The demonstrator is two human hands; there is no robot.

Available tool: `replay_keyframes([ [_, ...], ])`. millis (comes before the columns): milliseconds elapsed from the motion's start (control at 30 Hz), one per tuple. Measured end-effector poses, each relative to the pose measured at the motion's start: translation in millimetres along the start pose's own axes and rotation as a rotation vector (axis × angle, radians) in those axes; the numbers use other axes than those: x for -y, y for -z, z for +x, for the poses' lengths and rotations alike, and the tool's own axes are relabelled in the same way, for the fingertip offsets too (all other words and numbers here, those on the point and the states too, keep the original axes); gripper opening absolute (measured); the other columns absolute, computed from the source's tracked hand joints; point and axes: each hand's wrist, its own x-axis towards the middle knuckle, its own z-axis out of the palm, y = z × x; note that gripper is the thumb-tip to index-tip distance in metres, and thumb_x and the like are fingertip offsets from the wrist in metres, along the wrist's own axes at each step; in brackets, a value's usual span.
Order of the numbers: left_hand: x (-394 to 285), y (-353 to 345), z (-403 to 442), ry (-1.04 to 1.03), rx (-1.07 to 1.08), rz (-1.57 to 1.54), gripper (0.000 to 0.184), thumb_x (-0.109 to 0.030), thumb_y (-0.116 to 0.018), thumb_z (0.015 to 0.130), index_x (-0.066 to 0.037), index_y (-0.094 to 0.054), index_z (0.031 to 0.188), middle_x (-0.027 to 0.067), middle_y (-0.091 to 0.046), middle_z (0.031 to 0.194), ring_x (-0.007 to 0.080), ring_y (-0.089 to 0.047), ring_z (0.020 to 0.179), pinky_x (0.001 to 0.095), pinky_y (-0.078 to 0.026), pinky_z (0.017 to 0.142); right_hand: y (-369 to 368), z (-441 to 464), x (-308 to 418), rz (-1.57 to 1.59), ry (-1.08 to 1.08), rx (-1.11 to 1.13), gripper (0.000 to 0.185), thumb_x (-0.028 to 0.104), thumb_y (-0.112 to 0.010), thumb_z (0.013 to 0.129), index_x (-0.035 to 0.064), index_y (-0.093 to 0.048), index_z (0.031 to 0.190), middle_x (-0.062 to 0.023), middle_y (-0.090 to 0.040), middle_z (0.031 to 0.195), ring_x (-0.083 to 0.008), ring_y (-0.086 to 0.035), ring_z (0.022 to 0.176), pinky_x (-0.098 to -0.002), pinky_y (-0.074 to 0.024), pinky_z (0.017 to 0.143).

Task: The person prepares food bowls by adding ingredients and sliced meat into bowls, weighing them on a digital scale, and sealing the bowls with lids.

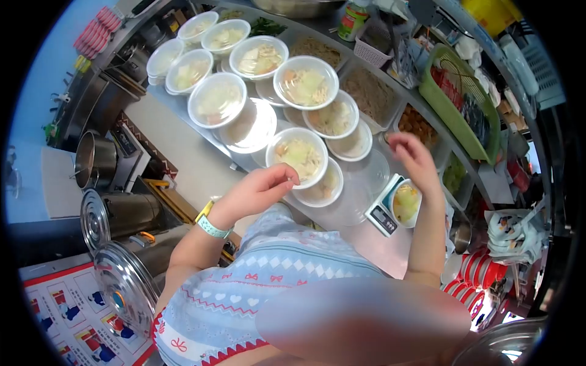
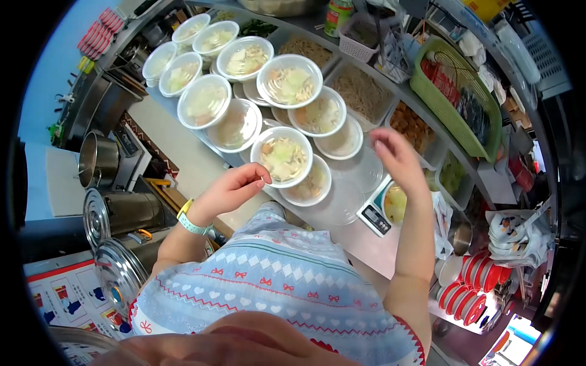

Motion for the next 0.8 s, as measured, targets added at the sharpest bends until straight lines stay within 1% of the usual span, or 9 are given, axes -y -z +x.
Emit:
replay_keyframes([
  [133, 2.2, 41.4, -21.8, 0.081, -0.035, -0.047, 0.010, -0.006, -0.051, 0.095, -0.004, -0.056, 0.104, -0.0066, -0.045, 0.078, 0.0017, -0.038, 0.069, 0.0180, -0.034, 0.060, -23.7, 117.9, 64.4, -0.297, 0.360, -0.076, 0.032, 0.016, -0.057, 0.092, 0.0065, -0.056, 0.122, -0.0093, -0.058, 0.116, -0.0192, -0.058, 0.103, -0.0308, -0.0457, 0.091],
  [200, 8.2, 67.0, -26.0, 0.047, -0.034, -0.105, 0.012, -0.007, -0.052, 0.095, -0.004, -0.057, 0.105, -0.0061, -0.047, 0.080, 0.0020, -0.041, 0.070, 0.0182, -0.035, 0.060, -38.8, 191.6, 92.9, -0.495, 0.503, -0.104, 0.036, 0.015, -0.056, 0.093, 0.0050, -0.052, 0.128, -0.0099, -0.057, 0.118, -0.0177, -0.055, 0.111, -0.0302, -0.0442, 0.094],
  [267, 12.7, 100.1, -24.8, 0.011, -0.026, -0.156, 0.013, -0.008, -0.053, 0.095, -0.004, -0.058, 0.107, -0.0056, -0.050, 0.082, 0.0023, -0.043, 0.071, 0.0185, -0.037, 0.061, -51.6, 273.1, 108.2, -0.645, 0.490, -0.134, 0.044, 0.029, -0.059, 0.090, 0.0120, -0.051, 0.130, -0.0148, -0.056, 0.124, -0.0295, -0.055, 0.113, -0.0370, -0.0447, 0.096],
  [333, 19.3, 133.2, -24.4, 0.015, -0.063, -0.158, 0.013, -0.007, -0.053, 0.095, -0.003, -0.058, 0.106, -0.0059, -0.050, 0.083, 0.0023, -0.043, 0.071, 0.0184, -0.037, 0.061, -59.9, 357.2, 109.2, -0.830, 0.530, -0.200, 0.050, 0.035, -0.061, 0.087, 0.0163, -0.050, 0.132, -0.0158, -0.054, 0.128, -0.0302, -0.052, 0.119, -0.0396, -0.0439, 0.098],
  [433, 21.6, 180.7, -23.9, 0.042, -0.040, -0.210, 0.013, -0.008, -0.053, 0.096, -0.004, -0.057, 0.107, -0.0051, -0.049, 0.084, 0.0032, -0.043, 0.073, 0.0183, -0.037, 0.063, -66.0, 447.0, 105.8, -1.085, 0.372, -0.181, 0.056, 0.040, -0.063, 0.087, 0.0178, -0.047, 0.137, -0.0145, -0.051, 0.135, -0.0302, -0.051, 0.122, -0.0398, -0.0444, 0.096],
  [500, 24.3, 206.3, -22.2, 0.011, -0.066, -0.270, 0.013, -0.007, -0.051, 0.096, -0.004, -0.055, 0.108, -0.0039, -0.048, 0.085, 0.0042, -0.043, 0.075, 0.0188, -0.037, 0.064, -71.5, 467.7, 117.2, -1.099, -0.061, 0.018, 0.069, 0.052, -0.064, 0.083, 0.0224, -0.042, 0.141, -0.0155, -0.048, 0.138, -0.0321, -0.049, 0.124, -0.0416, -0.0419, 0.101],
  [533, 27.9, 219.2, -22.8, 0.009, -0.051, -0.275, 0.013, -0.007, -0.051, 0.096, -0.004, -0.055, 0.108, -0.0039, -0.048, 0.085, 0.0042, -0.043, 0.075, 0.0188, -0.037, 0.064, -75.8, 476.2, 123.5, -1.105, -0.074, 0.010, 0.069, 0.052, -0.064, 0.083, 0.0224, -0.042, 0.141, -0.0155, -0.048, 0.138, -0.0321, -0.049, 0.124, -0.0416, -0.0419, 0.101],
  [633, 38.6, 246.5, -21.8, 0.023, -0.058, -0.344, 0.013, -0.007, -0.050, 0.096, -0.004, -0.055, 0.108, -0.0034, -0.048, 0.084, 0.0050, -0.044, 0.075, 0.0195, -0.038, 0.064, -91.6, 486.5, 142.2, -1.414, -0.262, 0.098, 0.086, 0.066, -0.062, 0.076, 0.0270, -0.032, 0.147, -0.0157, -0.032, 0.150, -0.0339, -0.037, 0.134, -0.0466, -0.0357, 0.105],
  [800, 43.7, 272.3, -11.4, -0.009, -0.090, -0.318, 0.015, -0.006, -0.048, 0.095, -0.003, -0.051, 0.109, 0.0007, -0.049, 0.083, 0.0079, -0.045, 0.069, 0.0213, -0.040, 0.059, -102.1, 506.2, 130.1, -1.441, -0.311, 0.126, 0.083, 0.055, -0.064, 0.078, 0.0304, -0.027, 0.149, -0.0163, -0.030, 0.151, -0.0368, -0.034, 0.135, -0.0486, -0.0363, 0.103],
])
